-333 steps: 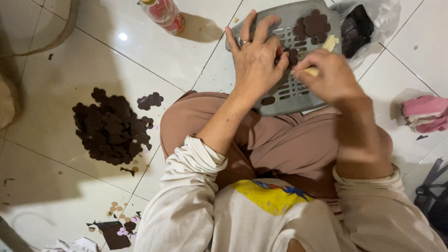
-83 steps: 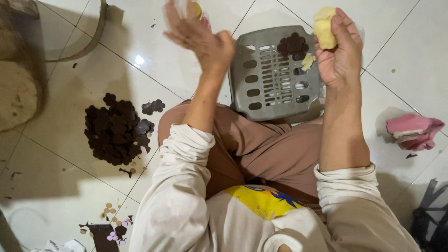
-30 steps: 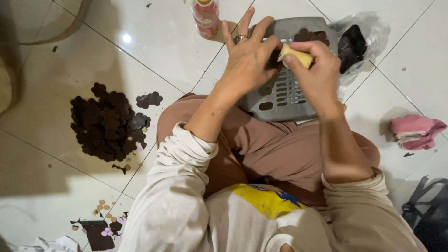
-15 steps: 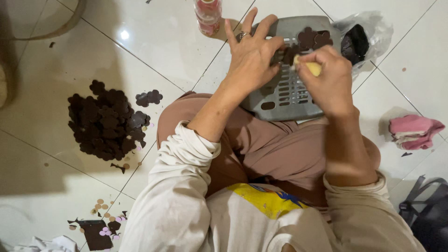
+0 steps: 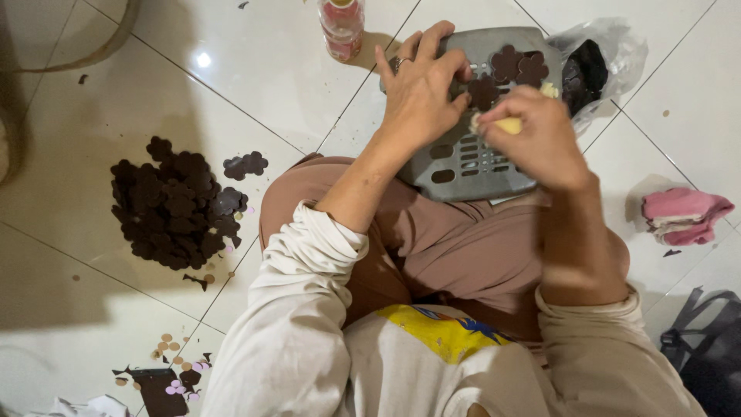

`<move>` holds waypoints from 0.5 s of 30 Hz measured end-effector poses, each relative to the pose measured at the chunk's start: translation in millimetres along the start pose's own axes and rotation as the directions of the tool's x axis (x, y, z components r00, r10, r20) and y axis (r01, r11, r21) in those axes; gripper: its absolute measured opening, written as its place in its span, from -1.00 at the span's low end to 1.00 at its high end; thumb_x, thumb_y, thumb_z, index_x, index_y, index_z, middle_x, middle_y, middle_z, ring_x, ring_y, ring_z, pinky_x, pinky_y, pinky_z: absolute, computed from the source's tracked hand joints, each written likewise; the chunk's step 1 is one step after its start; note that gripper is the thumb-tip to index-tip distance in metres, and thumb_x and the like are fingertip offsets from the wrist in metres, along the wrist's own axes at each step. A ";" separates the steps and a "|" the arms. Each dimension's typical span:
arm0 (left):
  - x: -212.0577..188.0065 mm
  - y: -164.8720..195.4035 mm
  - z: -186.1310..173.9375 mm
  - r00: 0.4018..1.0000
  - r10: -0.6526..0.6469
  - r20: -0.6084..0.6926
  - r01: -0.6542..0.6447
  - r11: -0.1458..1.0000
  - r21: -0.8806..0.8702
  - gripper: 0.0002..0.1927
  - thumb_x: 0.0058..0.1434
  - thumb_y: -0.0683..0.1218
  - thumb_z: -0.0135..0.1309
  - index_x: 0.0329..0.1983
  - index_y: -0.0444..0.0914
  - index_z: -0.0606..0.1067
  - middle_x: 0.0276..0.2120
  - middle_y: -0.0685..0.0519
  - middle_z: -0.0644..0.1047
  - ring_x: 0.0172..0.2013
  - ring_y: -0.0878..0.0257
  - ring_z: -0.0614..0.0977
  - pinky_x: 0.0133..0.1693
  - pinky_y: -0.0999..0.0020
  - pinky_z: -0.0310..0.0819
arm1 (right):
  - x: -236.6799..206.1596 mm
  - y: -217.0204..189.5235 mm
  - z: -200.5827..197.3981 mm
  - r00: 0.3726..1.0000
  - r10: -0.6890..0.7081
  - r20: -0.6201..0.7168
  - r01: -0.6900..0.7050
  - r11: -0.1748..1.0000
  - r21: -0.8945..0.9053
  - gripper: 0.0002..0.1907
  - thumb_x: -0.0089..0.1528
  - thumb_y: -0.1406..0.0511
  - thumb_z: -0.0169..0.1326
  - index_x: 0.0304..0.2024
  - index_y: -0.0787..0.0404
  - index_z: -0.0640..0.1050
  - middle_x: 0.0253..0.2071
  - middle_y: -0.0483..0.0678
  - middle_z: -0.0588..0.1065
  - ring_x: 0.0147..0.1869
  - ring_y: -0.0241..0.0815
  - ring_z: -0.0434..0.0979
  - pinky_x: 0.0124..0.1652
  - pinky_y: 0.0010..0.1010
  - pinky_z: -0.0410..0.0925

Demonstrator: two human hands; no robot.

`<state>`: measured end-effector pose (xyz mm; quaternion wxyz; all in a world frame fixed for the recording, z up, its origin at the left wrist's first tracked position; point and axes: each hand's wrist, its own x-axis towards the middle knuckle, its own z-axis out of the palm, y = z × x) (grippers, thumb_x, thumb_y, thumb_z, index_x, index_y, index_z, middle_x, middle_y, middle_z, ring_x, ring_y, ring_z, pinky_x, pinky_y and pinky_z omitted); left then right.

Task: The person sits on the floor and wipes dark flower-shaped foam cutouts one at a time with a yellow sponge, rubbing each piece over a slotted plastic basket tray and placing finished pieces on the floor beside them. They briefly pour liquid from a bottle onto the sponge mid-task and continue wiping pieces.

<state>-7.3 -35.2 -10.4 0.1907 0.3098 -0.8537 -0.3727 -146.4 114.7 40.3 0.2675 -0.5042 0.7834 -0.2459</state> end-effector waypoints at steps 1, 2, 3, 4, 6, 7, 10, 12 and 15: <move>0.3 -1.0 1.5 1.000 0.000 0.000 0.000 1.000 -0.014 -0.70 -0.08 -0.08 0.41 -0.30 -0.08 0.55 0.29 0.02 0.29 0.31 -0.23 0.27 0.21 -0.64 -0.21 | 2.2 1.1 -2.8 0.997 0.066 0.035 -0.068 0.996 0.057 -0.89 0.24 0.36 0.28 -0.18 0.24 0.69 -0.22 -0.01 0.51 -0.18 -0.16 0.52 -0.24 -0.39 0.42; 0.7 -2.0 3.2 1.000 0.001 -0.001 -0.001 1.000 -0.028 -0.69 -0.08 -0.09 0.42 -0.30 -0.08 0.55 0.29 0.01 0.29 0.31 -0.24 0.26 0.20 -0.62 -0.17 | 5.1 2.1 -2.8 0.997 0.027 -0.065 -0.021 0.995 0.100 -0.88 0.28 0.36 0.28 -0.13 0.23 0.68 -0.17 -0.02 0.52 -0.14 -0.19 0.52 -0.20 -0.40 0.43; 0.3 -3.2 4.8 1.000 0.015 -0.024 -0.016 0.999 -0.031 -0.69 -0.08 -0.09 0.41 -0.30 -0.08 0.54 0.29 0.01 0.29 0.30 -0.24 0.27 0.20 -0.54 -0.08 | 8.0 2.5 0.0 0.986 -0.008 -0.165 0.031 0.990 0.140 -0.87 0.33 0.37 0.29 -0.08 0.22 0.68 -0.12 -0.04 0.52 -0.11 -0.23 0.53 -0.17 -0.40 0.43; -0.5 -4.2 6.5 0.999 0.029 -0.045 -0.030 0.999 -0.034 -0.69 -0.08 -0.09 0.41 -0.30 -0.09 0.53 0.29 0.00 0.29 0.30 -0.24 0.27 0.20 -0.46 0.02 | 10.3 2.9 4.0 0.964 -0.038 -0.264 0.087 0.981 0.176 -0.86 0.37 0.37 0.29 -0.03 0.22 0.67 -0.07 -0.06 0.53 -0.07 -0.26 0.53 -0.14 -0.41 0.44; 0.0 -6.2 9.4 0.997 0.044 -0.068 -0.046 0.998 -0.037 -0.68 -0.07 -0.10 0.41 -0.29 -0.09 0.52 0.30 0.00 0.29 0.29 -0.24 0.28 0.18 -0.33 0.15 | 19.3 1.5 21.2 0.934 -0.201 -0.295 0.205 0.979 -0.018 -0.85 0.34 0.40 0.27 -0.02 0.26 0.66 -0.02 0.00 0.52 0.00 -0.18 0.54 -0.07 -0.39 0.48; 0.2 -6.7 10.6 0.997 0.044 -0.068 -0.046 0.998 -0.040 -0.69 -0.05 -0.10 0.41 -0.29 -0.10 0.51 0.31 0.00 0.29 0.29 -0.23 0.29 0.16 -0.29 0.20 | 20.8 0.6 27.5 0.912 -0.281 -0.299 0.258 0.959 -0.116 -0.84 0.33 0.41 0.26 -0.02 0.27 0.65 0.00 0.03 0.52 0.03 -0.14 0.55 -0.03 -0.37 0.50; -0.8 -5.8 12.3 0.998 0.029 -0.061 -0.031 0.998 -0.047 -0.69 -0.05 -0.13 0.40 -0.29 -0.11 0.50 0.31 0.01 0.30 0.30 -0.20 0.30 0.12 -0.23 0.25 | 12.9 -3.1 34.0 0.888 -0.367 -0.276 0.262 0.898 -0.352 -0.82 0.33 0.44 0.28 -0.01 0.30 0.68 -0.06 0.05 0.52 -0.03 0.01 0.51 -0.04 -0.22 0.42; 1.6 -5.3 11.2 0.998 0.019 -0.062 -0.023 0.998 -0.055 -0.67 -0.07 -0.14 0.40 -0.29 -0.11 0.49 0.31 0.02 0.30 0.30 -0.19 0.30 0.10 -0.23 0.26 | 8.0 -5.8 29.8 0.927 -0.308 -0.213 0.242 0.928 -0.284 -0.85 0.34 0.44 0.24 -0.03 0.30 0.67 -0.09 0.05 0.52 -0.03 0.01 0.51 -0.02 -0.23 0.41; -0.3 -4.1 8.9 0.999 0.001 -0.043 -0.004 0.997 -0.075 -0.63 -0.10 -0.14 0.41 -0.28 -0.11 0.48 0.30 0.02 0.30 0.30 -0.19 0.29 0.07 -0.23 0.26 | -3.2 -9.6 19.0 0.980 -0.163 -0.110 0.136 0.966 -0.220 -0.91 0.32 0.43 0.23 -0.12 0.31 0.66 -0.17 0.07 0.49 -0.10 -0.02 0.50 -0.09 -0.22 0.40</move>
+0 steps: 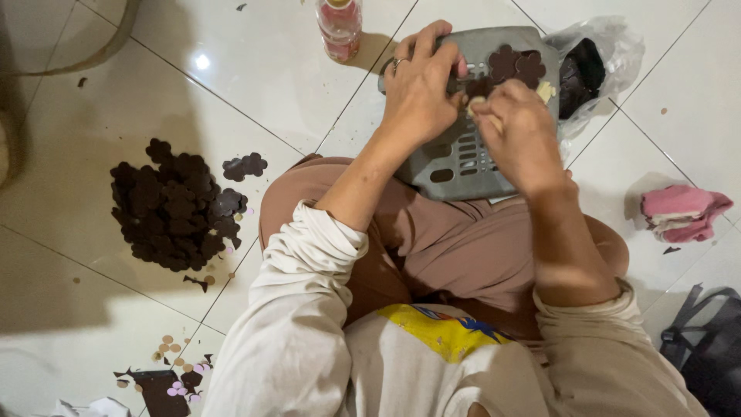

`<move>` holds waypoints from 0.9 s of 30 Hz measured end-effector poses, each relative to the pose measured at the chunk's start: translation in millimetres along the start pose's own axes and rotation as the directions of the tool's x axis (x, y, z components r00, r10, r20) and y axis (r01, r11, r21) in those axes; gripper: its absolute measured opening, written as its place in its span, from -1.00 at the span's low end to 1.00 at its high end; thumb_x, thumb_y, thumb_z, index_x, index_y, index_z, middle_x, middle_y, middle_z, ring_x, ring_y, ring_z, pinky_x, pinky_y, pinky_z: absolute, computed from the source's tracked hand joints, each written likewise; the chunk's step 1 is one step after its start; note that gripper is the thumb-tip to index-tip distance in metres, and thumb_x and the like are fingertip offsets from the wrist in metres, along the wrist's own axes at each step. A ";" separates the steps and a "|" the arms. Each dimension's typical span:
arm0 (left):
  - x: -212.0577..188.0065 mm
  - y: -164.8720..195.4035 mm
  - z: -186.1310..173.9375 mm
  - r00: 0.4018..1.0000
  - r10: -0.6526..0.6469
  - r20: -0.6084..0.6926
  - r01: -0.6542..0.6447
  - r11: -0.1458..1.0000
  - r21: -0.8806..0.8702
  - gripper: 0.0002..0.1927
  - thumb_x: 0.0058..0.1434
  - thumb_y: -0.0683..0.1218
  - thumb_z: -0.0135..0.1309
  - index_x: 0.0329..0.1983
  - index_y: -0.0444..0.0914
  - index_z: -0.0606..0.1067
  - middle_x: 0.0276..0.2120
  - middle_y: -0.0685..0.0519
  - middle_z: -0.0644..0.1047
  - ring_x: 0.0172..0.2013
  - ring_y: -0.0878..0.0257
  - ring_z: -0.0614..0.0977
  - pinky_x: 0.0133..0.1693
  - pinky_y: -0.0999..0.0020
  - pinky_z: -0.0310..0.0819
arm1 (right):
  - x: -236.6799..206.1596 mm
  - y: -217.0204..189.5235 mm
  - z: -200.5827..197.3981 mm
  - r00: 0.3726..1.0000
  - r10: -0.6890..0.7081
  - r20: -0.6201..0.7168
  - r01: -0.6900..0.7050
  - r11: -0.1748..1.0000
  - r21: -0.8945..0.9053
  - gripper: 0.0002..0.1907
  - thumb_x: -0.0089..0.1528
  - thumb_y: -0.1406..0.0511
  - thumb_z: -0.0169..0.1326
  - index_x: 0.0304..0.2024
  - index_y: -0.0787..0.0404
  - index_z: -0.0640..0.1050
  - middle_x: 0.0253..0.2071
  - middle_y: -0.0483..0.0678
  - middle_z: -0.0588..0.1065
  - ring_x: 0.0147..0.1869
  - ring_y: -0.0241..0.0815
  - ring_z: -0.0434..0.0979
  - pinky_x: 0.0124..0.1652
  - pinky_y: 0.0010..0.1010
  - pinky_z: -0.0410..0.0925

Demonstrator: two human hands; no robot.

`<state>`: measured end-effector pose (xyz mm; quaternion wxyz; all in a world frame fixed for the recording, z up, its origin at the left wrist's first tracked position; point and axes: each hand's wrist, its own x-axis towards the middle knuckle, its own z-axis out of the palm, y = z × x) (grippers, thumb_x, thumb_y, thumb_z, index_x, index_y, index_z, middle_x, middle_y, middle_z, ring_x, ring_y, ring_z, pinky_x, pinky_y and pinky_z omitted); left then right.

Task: The person sits on the floor and wipes dark flower-shaped foam cutouts one at a time with a yellow sponge, rubbing each piece over a slotted plastic basket tray and placing finished pieces on the floor beside them. They briefly pour liquid from a bottle onto the sponge mid-task and continue wiping pieces.

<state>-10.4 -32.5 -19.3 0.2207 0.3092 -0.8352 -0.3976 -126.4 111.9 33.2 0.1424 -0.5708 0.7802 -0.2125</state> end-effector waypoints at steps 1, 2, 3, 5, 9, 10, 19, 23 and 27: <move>-0.5 0.1 -0.5 1.000 -0.002 0.003 0.002 1.000 -0.001 -0.63 -0.11 -0.14 0.41 -0.28 -0.11 0.48 0.29 0.03 0.30 0.29 -0.18 0.29 0.07 -0.22 0.25 | -2.1 0.2 -4.2 0.998 0.050 0.047 -0.050 0.999 0.007 -0.92 0.31 0.42 0.23 -0.16 0.32 0.66 -0.20 0.07 0.49 -0.14 -0.04 0.50 -0.12 -0.22 0.39; 0.1 -0.1 -0.6 1.000 -0.003 0.003 0.003 1.000 -0.001 -0.62 -0.11 -0.15 0.40 -0.27 -0.11 0.48 0.29 0.03 0.30 0.29 -0.18 0.30 0.08 -0.22 0.25 | -1.1 2.8 -9.4 0.993 0.090 0.076 -0.092 0.995 0.027 -0.93 0.29 0.41 0.24 -0.18 0.31 0.67 -0.22 0.06 0.49 -0.16 -0.06 0.50 -0.14 -0.22 0.39; 0.4 -0.3 -0.3 1.000 0.005 -0.008 -0.005 1.000 0.010 -0.62 -0.12 -0.15 0.41 -0.28 -0.10 0.48 0.29 0.03 0.30 0.29 -0.18 0.30 0.07 -0.23 0.25 | 0.6 5.5 -13.4 0.986 0.127 0.108 -0.133 0.990 0.047 -0.93 0.28 0.41 0.24 -0.19 0.30 0.67 -0.24 0.05 0.50 -0.18 -0.08 0.50 -0.16 -0.23 0.40; 1.8 -0.4 1.8 0.999 0.026 -0.025 -0.025 0.999 0.032 -0.62 -0.13 -0.15 0.41 -0.29 -0.09 0.48 0.28 0.02 0.29 0.28 -0.18 0.30 0.07 -0.25 0.24 | 3.9 8.5 -13.6 0.993 0.113 0.033 -0.116 0.987 0.114 -0.92 0.29 0.39 0.25 -0.18 0.30 0.67 -0.21 0.03 0.52 -0.16 -0.13 0.52 -0.15 -0.24 0.41; 2.0 -1.1 5.0 0.999 0.026 -0.026 -0.025 1.000 0.013 -0.63 -0.10 -0.15 0.41 -0.28 -0.11 0.48 0.28 0.01 0.29 0.28 -0.20 0.28 0.06 -0.25 0.24 | 18.3 10.1 5.8 0.981 -0.040 -0.188 0.074 0.981 0.179 -0.85 0.34 0.39 0.26 -0.04 0.28 0.67 -0.04 0.01 0.52 -0.01 -0.14 0.55 -0.02 -0.29 0.46; 2.2 -1.0 5.3 0.999 0.027 -0.030 -0.026 1.000 0.011 -0.63 -0.08 -0.14 0.42 -0.26 -0.11 0.48 0.28 0.01 0.29 0.28 -0.20 0.29 0.06 -0.26 0.24 | 20.8 9.6 11.4 0.979 -0.066 -0.193 0.101 0.980 0.174 -0.81 0.34 0.39 0.25 0.00 0.26 0.66 -0.01 0.02 0.51 0.03 -0.12 0.54 0.01 -0.30 0.47; 0.0 5.6 -1.8 1.000 0.020 -0.011 -0.019 1.000 0.014 -0.63 -0.10 -0.15 0.42 -0.29 -0.11 0.48 0.27 0.03 0.31 0.27 -0.16 0.32 0.05 -0.25 0.27 | -8.1 9.7 2.5 0.979 -0.036 -0.198 -0.010 0.973 -0.230 -0.90 0.28 0.41 0.31 -0.17 0.31 0.66 -0.09 0.08 0.51 0.04 0.10 0.47 0.06 -0.13 0.35; -1.1 7.3 -2.5 0.999 0.025 -0.034 -0.024 1.000 0.016 -0.65 -0.12 -0.16 0.40 -0.32 -0.08 0.49 0.26 0.02 0.30 0.27 -0.19 0.31 0.05 -0.24 0.26 | -6.5 13.3 -13.4 0.987 0.096 -0.129 -0.100 0.995 -0.029 -0.91 0.28 0.40 0.30 -0.20 0.31 0.65 -0.22 0.09 0.50 -0.10 0.10 0.52 -0.08 -0.12 0.37; -0.6 6.0 2.4 1.000 0.011 -0.014 -0.010 1.000 0.016 -0.67 -0.11 -0.16 0.39 -0.32 -0.07 0.50 0.25 0.01 0.31 0.26 -0.21 0.30 0.06 -0.27 0.22 | 7.7 12.2 -2.5 0.969 -0.034 -0.246 0.037 0.999 0.008 -0.91 0.35 0.39 0.29 -0.12 0.29 0.66 -0.16 0.06 0.53 -0.09 0.03 0.55 -0.04 -0.17 0.40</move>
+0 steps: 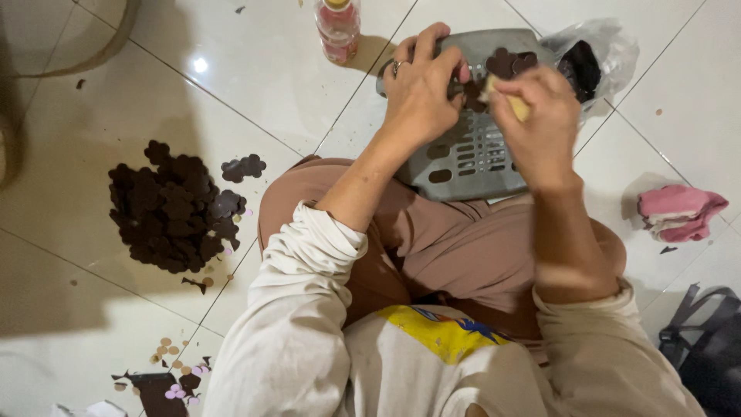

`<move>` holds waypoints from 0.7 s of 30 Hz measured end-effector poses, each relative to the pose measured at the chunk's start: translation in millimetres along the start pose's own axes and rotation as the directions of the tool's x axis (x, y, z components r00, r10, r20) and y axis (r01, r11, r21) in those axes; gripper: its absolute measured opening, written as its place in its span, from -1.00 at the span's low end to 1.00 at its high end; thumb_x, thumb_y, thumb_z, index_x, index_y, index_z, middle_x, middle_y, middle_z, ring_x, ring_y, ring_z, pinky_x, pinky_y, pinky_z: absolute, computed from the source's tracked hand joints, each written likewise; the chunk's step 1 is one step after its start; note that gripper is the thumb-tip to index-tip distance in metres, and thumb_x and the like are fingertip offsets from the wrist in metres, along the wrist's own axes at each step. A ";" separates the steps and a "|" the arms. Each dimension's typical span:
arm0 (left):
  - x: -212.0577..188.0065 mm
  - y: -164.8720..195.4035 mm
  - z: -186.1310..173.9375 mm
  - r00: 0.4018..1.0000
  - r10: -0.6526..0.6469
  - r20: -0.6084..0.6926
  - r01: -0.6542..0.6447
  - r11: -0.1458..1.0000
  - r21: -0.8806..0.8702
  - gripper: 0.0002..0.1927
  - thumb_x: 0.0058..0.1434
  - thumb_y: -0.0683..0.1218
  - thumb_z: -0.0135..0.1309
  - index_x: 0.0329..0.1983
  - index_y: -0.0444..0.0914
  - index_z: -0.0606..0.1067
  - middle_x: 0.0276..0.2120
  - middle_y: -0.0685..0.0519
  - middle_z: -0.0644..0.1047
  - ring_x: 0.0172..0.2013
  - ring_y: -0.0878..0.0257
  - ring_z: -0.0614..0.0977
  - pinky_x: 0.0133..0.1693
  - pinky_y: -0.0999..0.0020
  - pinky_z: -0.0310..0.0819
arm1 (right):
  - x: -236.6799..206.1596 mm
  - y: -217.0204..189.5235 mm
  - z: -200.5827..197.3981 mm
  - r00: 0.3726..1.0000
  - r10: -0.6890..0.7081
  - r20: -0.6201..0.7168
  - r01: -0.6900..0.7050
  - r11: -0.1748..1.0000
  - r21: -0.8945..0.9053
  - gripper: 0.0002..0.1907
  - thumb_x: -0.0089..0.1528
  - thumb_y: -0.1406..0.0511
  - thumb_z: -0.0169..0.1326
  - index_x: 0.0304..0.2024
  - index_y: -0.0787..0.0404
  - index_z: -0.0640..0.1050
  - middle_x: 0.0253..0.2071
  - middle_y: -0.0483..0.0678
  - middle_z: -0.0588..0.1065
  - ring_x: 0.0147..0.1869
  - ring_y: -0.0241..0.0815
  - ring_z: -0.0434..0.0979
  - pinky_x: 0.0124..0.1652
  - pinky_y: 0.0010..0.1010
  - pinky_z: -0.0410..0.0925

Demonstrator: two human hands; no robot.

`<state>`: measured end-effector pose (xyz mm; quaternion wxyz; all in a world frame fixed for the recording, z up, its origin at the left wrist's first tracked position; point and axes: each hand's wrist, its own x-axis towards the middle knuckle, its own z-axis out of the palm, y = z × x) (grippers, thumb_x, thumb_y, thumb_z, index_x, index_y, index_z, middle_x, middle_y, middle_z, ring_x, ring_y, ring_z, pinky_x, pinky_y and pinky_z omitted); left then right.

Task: The person sits on the floor and wipes dark flower-shaped foam cutouts one at a time with a yellow sponge, rubbing each piece over a slotted plastic basket tray and placing finished pieces on the floor beside them. They briefly pour liquid from a bottle onto the sponge mid-task and continue wiping pieces.

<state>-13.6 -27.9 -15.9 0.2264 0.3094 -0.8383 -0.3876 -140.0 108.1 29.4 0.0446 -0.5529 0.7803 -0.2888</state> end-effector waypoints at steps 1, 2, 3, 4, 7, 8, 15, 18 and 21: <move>0.0 -0.4 1.2 1.000 0.001 -0.001 -0.001 1.000 0.010 -0.67 -0.09 -0.15 0.39 -0.31 -0.08 0.49 0.26 0.01 0.31 0.26 -0.22 0.30 0.06 -0.27 0.22 | 1.4 -1.5 6.9 0.995 -0.088 -0.037 0.087 0.996 -0.018 -0.91 0.37 0.39 0.30 -0.08 0.28 0.67 -0.13 0.05 0.54 -0.05 0.03 0.54 0.01 -0.17 0.39; 0.9 -0.4 2.5 1.000 0.007 -0.003 -0.007 1.000 0.021 -0.68 -0.07 -0.15 0.39 -0.31 -0.08 0.49 0.26 0.00 0.30 0.26 -0.23 0.29 0.06 -0.27 0.22 | 1.4 -2.8 11.7 0.995 -0.090 -0.033 0.088 0.995 -0.053 -0.90 0.35 0.42 0.27 -0.09 0.30 0.66 -0.11 0.06 0.53 -0.04 0.05 0.52 0.00 -0.17 0.38; 1.3 0.0 3.2 1.000 0.012 -0.007 -0.012 1.000 0.013 -0.67 -0.07 -0.15 0.38 -0.29 -0.08 0.48 0.27 0.01 0.30 0.27 -0.22 0.30 0.07 -0.26 0.23 | 2.0 -4.2 16.3 0.995 -0.093 -0.030 0.090 0.992 -0.088 -0.89 0.33 0.45 0.25 -0.09 0.32 0.66 -0.08 0.06 0.53 -0.02 0.08 0.50 -0.01 -0.17 0.38; 0.7 0.6 3.3 1.000 0.014 -0.010 -0.014 1.000 0.005 -0.67 -0.06 -0.15 0.38 -0.28 -0.09 0.48 0.27 0.01 0.31 0.27 -0.21 0.30 0.08 -0.25 0.24 | 1.4 -5.6 18.2 0.995 -0.095 -0.025 0.091 0.988 -0.124 -0.87 0.30 0.48 0.23 -0.09 0.34 0.66 -0.06 0.07 0.53 -0.01 0.11 0.47 -0.02 -0.17 0.37; 1.2 5.1 2.3 0.999 0.022 -0.024 -0.021 1.000 0.009 -0.65 -0.07 -0.16 0.37 -0.27 -0.09 0.47 0.27 0.00 0.30 0.27 -0.22 0.30 0.08 -0.26 0.24 | -2.6 -9.1 12.1 0.997 -0.073 0.038 0.077 0.989 -0.123 -0.83 0.31 0.47 0.24 -0.03 0.32 0.66 -0.07 0.07 0.51 -0.03 0.11 0.45 -0.01 -0.15 0.36; 1.8 6.4 1.1 0.999 0.025 -0.030 -0.025 1.000 0.014 -0.65 -0.08 -0.16 0.37 -0.27 -0.09 0.47 0.27 0.00 0.30 0.27 -0.23 0.30 0.08 -0.26 0.23 | -4.6 -10.7 8.1 0.997 -0.055 0.050 0.060 0.993 -0.105 -0.86 0.32 0.46 0.25 -0.05 0.32 0.66 -0.09 0.07 0.50 -0.03 0.11 0.47 -0.01 -0.15 0.36; -0.7 6.8 -0.3 1.000 0.020 -0.022 -0.020 1.000 0.002 -0.67 -0.10 -0.17 0.36 -0.29 -0.07 0.50 0.27 -0.03 0.30 0.28 -0.26 0.29 0.14 -0.28 0.18 | -10.7 -8.1 -12.7 0.987 0.099 0.126 -0.098 0.995 -0.011 -0.91 0.27 0.44 0.27 -0.16 0.30 0.66 -0.18 0.07 0.52 -0.10 0.05 0.56 -0.09 -0.16 0.42; -0.2 5.7 6.4 0.998 0.037 -0.044 -0.036 0.999 0.012 -0.73 -0.08 -0.16 0.35 -0.32 -0.05 0.54 0.27 -0.05 0.30 0.28 -0.30 0.28 0.18 -0.33 0.12 | -4.7 -4.5 -5.8 0.999 0.036 0.019 -0.037 0.998 0.050 -0.86 0.34 0.41 0.29 -0.05 0.29 0.66 -0.10 0.05 0.53 -0.04 0.02 0.57 -0.04 -0.20 0.44; -2.5 3.8 10.3 0.997 0.054 -0.061 -0.051 0.997 0.052 -0.78 -0.04 -0.12 0.34 -0.33 -0.03 0.57 0.30 -0.07 0.30 0.29 -0.33 0.28 0.23 -0.37 0.07 | -4.9 -7.6 1.9 0.999 -0.032 0.019 0.033 0.999 -0.043 -0.82 0.33 0.41 0.33 -0.02 0.31 0.66 -0.01 0.09 0.51 0.02 0.08 0.54 0.01 -0.17 0.42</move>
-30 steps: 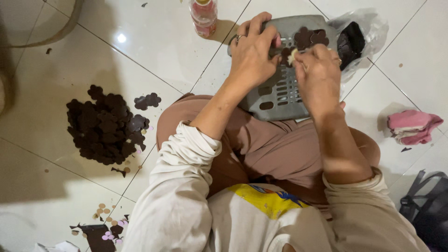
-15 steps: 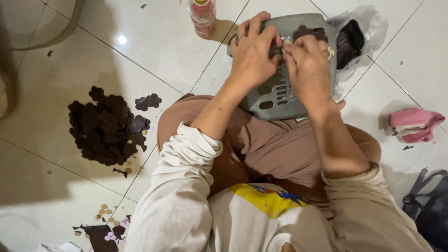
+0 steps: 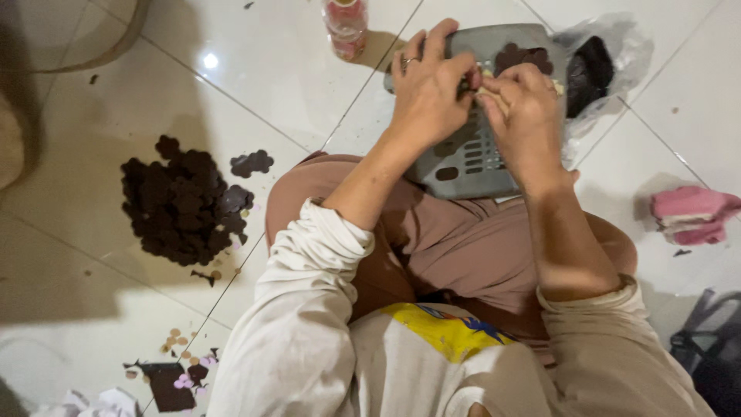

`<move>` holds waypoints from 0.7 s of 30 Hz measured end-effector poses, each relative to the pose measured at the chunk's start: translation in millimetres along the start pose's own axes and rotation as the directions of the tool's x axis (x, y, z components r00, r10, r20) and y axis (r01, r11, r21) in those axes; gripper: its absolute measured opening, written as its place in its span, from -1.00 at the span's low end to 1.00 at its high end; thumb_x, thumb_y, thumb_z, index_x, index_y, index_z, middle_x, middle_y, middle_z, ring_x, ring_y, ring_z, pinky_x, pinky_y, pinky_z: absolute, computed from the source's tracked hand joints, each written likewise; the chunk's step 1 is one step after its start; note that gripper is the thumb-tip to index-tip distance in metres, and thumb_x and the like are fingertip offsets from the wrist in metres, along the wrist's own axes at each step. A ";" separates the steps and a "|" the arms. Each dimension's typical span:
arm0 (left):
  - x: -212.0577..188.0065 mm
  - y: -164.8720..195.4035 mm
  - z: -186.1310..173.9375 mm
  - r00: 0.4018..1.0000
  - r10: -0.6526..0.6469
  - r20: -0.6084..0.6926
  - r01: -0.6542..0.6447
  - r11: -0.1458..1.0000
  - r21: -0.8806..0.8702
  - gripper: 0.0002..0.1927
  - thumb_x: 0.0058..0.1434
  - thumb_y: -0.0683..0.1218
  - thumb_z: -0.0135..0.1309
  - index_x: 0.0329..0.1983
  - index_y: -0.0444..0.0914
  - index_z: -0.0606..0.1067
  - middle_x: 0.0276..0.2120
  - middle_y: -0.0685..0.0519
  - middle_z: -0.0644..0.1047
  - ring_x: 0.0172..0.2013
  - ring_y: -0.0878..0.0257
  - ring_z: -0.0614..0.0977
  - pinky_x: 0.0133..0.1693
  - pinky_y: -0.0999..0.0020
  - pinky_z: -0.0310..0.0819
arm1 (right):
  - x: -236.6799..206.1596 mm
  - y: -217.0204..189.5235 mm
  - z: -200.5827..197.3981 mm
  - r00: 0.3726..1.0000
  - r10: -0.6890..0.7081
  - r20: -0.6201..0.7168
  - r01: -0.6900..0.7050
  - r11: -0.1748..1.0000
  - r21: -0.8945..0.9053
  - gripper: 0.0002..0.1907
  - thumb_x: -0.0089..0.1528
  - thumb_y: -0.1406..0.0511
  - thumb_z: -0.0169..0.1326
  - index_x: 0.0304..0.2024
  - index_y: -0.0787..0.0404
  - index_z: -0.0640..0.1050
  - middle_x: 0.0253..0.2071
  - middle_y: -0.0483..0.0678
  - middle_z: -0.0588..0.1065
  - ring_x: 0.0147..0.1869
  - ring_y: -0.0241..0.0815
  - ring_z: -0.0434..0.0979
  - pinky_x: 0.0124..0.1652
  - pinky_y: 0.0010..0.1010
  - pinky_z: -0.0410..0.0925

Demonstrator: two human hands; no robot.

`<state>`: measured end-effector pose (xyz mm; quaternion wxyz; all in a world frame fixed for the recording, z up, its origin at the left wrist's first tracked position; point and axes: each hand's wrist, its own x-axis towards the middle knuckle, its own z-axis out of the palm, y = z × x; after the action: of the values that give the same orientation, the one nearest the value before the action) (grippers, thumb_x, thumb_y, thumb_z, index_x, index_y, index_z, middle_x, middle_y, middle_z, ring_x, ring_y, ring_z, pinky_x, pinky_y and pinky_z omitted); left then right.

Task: The person sits on the floor and wipes dark flower-shaped foam cutouts one at a time with a yellow sponge, rubbing each piece over a slotted plastic basket tray and placing finished pieces on the floor beside them. They briefly pour liquid from a bottle onto the sponge mid-task and continue wiping pieces.

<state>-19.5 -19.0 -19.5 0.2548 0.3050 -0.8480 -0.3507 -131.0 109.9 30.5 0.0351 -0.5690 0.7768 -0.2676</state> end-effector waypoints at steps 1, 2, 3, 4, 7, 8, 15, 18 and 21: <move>0.0 -0.2 0.7 1.000 -0.007 0.012 0.007 1.000 0.013 -0.79 -0.05 -0.11 0.34 -0.35 -0.02 0.58 0.30 -0.07 0.30 0.29 -0.34 0.27 0.23 -0.38 0.06 | -1.0 -2.2 2.1 1.000 -0.022 0.015 0.023 0.998 -0.056 -0.81 0.31 0.42 0.34 -0.03 0.32 0.66 0.01 0.11 0.50 0.03 0.11 0.52 0.02 -0.15 0.40; 0.3 0.0 1.5 1.000 -0.014 0.021 0.014 1.000 0.026 -0.80 -0.07 -0.10 0.34 -0.36 -0.02 0.59 0.31 -0.07 0.30 0.29 -0.35 0.27 0.23 -0.40 0.04 | -3.4 -3.3 0.4 0.998 -0.031 0.048 0.036 0.995 -0.089 -0.75 0.26 0.42 0.33 -0.01 0.32 0.66 0.02 0.10 0.50 0.03 0.12 0.53 0.02 -0.15 0.41; -0.2 0.9 1.9 1.000 -0.012 0.015 0.011 0.999 0.034 -0.79 -0.08 -0.10 0.33 -0.36 -0.01 0.60 0.30 -0.09 0.30 0.29 -0.35 0.26 0.23 -0.44 0.00 | -7.0 -3.8 -3.8 0.995 -0.043 0.085 0.053 0.991 -0.121 -0.68 0.20 0.43 0.33 0.02 0.32 0.65 0.02 0.10 0.49 0.04 0.12 0.53 0.02 -0.15 0.41; -1.1 1.9 2.0 1.000 -0.013 0.008 0.012 0.999 0.044 -0.79 -0.09 -0.10 0.33 -0.36 0.01 0.62 0.30 -0.10 0.29 0.29 -0.35 0.25 0.23 -0.48 -0.05 | -11.1 -5.0 -6.8 0.991 -0.056 0.123 0.074 0.986 -0.150 -0.62 0.15 0.43 0.33 0.04 0.32 0.65 0.03 0.09 0.49 0.04 0.12 0.53 0.02 -0.14 0.41; -3.1 5.9 0.5 0.999 0.038 -0.027 -0.036 0.995 0.089 -0.79 -0.07 -0.10 0.32 -0.34 0.03 0.63 0.31 -0.07 0.30 0.36 -0.28 0.23 0.30 -0.56 -0.15 | -18.3 -4.0 -16.6 0.980 0.046 0.191 -0.032 0.997 -0.077 -0.71 0.26 0.43 0.30 0.04 0.36 0.63 -0.05 0.15 0.47 0.03 0.13 0.53 0.03 -0.16 0.41; -4.9 6.6 -1.0 0.997 0.067 -0.036 -0.063 0.993 0.103 -0.79 -0.05 -0.10 0.32 -0.33 0.03 0.63 0.31 -0.05 0.30 0.39 -0.24 0.22 0.33 -0.58 -0.18 | -18.9 -3.1 -18.3 0.977 0.062 0.206 -0.048 0.996 -0.072 -0.75 0.25 0.43 0.28 -0.01 0.35 0.65 -0.05 0.14 0.48 0.02 0.13 0.54 0.02 -0.16 0.41; -3.2 7.8 -14.2 0.990 0.121 0.074 -0.125 0.991 0.055 -0.63 -0.20 0.00 0.45 -0.31 -0.06 0.58 0.26 0.00 0.32 0.37 -0.24 0.17 0.28 -0.65 -0.26 | -6.0 10.7 -38.0 0.921 0.314 0.230 -0.343 0.934 0.098 -0.81 0.24 0.38 0.23 -0.09 0.27 0.67 -0.12 0.02 0.51 -0.09 -0.09 0.55 -0.08 -0.32 0.41; -3.0 8.2 -15.2 0.992 0.085 0.088 -0.088 0.996 0.027 -0.62 -0.20 -0.02 0.46 -0.32 -0.07 0.56 0.27 0.03 0.32 0.36 -0.23 0.18 0.26 -0.64 -0.25 | -5.1 13.8 -39.2 0.904 0.381 0.193 -0.422 0.867 0.264 -0.82 0.26 0.37 0.21 -0.08 0.25 0.66 -0.13 -0.08 0.48 -0.10 -0.24 0.54 -0.10 -0.43 0.42; -2.5 4.7 -15.7 0.988 0.139 0.069 -0.141 0.990 0.025 -0.65 -0.14 -0.03 0.46 -0.31 -0.09 0.56 0.25 0.05 0.34 0.35 -0.20 0.20 0.28 -0.62 -0.23 | -5.5 18.3 -36.8 0.943 0.313 0.114 -0.333 0.893 0.304 -0.82 0.26 0.43 0.21 -0.07 0.30 0.67 -0.15 -0.07 0.48 -0.04 -0.27 0.52 -0.03 -0.46 0.40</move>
<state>-9.3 -21.5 -6.7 0.2456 0.2366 -0.8805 -0.3293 -158.1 132.5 52.2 0.1945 -0.4270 0.8052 -0.3626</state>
